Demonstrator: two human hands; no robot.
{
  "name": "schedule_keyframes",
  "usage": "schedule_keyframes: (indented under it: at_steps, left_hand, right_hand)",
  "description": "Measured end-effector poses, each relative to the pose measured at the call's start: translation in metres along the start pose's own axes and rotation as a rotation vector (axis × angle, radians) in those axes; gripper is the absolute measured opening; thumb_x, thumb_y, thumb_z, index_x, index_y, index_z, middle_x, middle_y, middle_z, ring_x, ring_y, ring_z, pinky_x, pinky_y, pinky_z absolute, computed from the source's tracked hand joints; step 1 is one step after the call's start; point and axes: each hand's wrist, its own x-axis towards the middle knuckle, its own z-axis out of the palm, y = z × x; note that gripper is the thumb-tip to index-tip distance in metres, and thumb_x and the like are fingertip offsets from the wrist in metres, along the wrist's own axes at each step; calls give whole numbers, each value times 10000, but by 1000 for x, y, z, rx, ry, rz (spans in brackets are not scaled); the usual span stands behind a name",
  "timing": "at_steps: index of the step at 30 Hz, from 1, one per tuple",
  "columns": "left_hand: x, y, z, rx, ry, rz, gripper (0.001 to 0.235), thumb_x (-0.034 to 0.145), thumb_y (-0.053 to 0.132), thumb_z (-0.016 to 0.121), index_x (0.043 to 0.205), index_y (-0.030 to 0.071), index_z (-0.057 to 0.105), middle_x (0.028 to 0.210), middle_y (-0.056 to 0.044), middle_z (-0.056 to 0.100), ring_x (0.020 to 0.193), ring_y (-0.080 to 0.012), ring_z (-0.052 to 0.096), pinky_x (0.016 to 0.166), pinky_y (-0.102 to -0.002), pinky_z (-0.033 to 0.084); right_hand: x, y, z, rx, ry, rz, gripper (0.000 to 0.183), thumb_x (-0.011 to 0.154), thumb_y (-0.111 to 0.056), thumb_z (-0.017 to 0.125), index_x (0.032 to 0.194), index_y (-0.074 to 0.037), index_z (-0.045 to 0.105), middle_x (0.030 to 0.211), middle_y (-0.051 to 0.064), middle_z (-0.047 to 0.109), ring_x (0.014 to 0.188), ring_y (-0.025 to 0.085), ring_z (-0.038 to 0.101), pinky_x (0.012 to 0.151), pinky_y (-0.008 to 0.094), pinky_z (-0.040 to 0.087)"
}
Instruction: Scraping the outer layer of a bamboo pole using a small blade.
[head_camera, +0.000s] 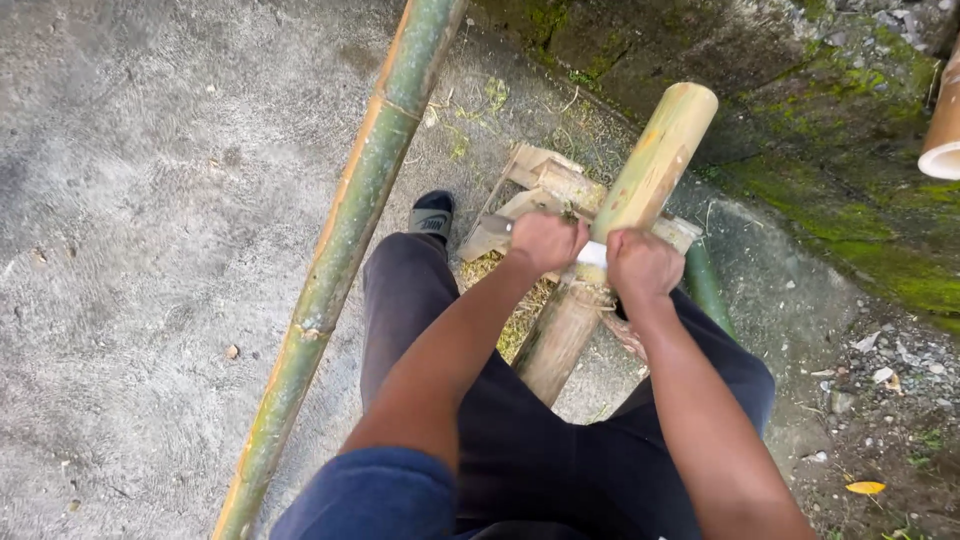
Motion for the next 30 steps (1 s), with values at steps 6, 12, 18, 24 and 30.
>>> schedule_keyframes:
  at_steps: [6, 12, 18, 24, 30]
  left_hand:
    - [-5, 2, -12, -52, -81, -73, 624, 1044, 394, 341, 564, 161, 664, 569, -95, 679, 497, -293, 673, 536, -455, 562]
    - [-8, -1, 1, -60, -87, -76, 649, 1052, 404, 306, 583, 145, 673, 569, -90, 680, 491, -295, 660, 541, -456, 553]
    - [-7, -3, -7, -96, -133, -98, 674, 1050, 413, 281, 554, 153, 655, 553, -84, 658, 476, -277, 651, 546, -451, 543]
    - [2, -11, -1, -102, -169, -88, 690, 1060, 416, 259, 548, 153, 641, 520, -85, 644, 466, -278, 657, 533, -452, 547]
    - [-4, -9, -2, -77, -37, -64, 664, 1045, 420, 304, 557, 158, 671, 593, -118, 672, 532, -313, 677, 589, -462, 557]
  right_hand:
    - [0, -2, 0, 9, 6, -6, 297, 904, -193, 666, 621, -107, 648, 657, 102, 666, 536, 288, 639, 521, 418, 512]
    - [-6, -7, -1, -8, 2, -12, 322, 942, -168, 665, 629, -102, 629, 680, 92, 661, 549, 270, 630, 529, 406, 507]
    - [0, -9, 3, -30, -53, -9, 256, 917, -189, 681, 674, -111, 678, 655, 90, 657, 504, 256, 617, 496, 394, 504]
    - [6, -5, 10, -69, -52, -18, 264, 896, -204, 686, 650, -110, 668, 650, 95, 661, 517, 263, 631, 510, 401, 518]
    - [1, -9, 3, -54, -57, -23, 280, 908, -216, 681, 645, -119, 669, 664, 99, 669, 548, 286, 646, 522, 425, 518]
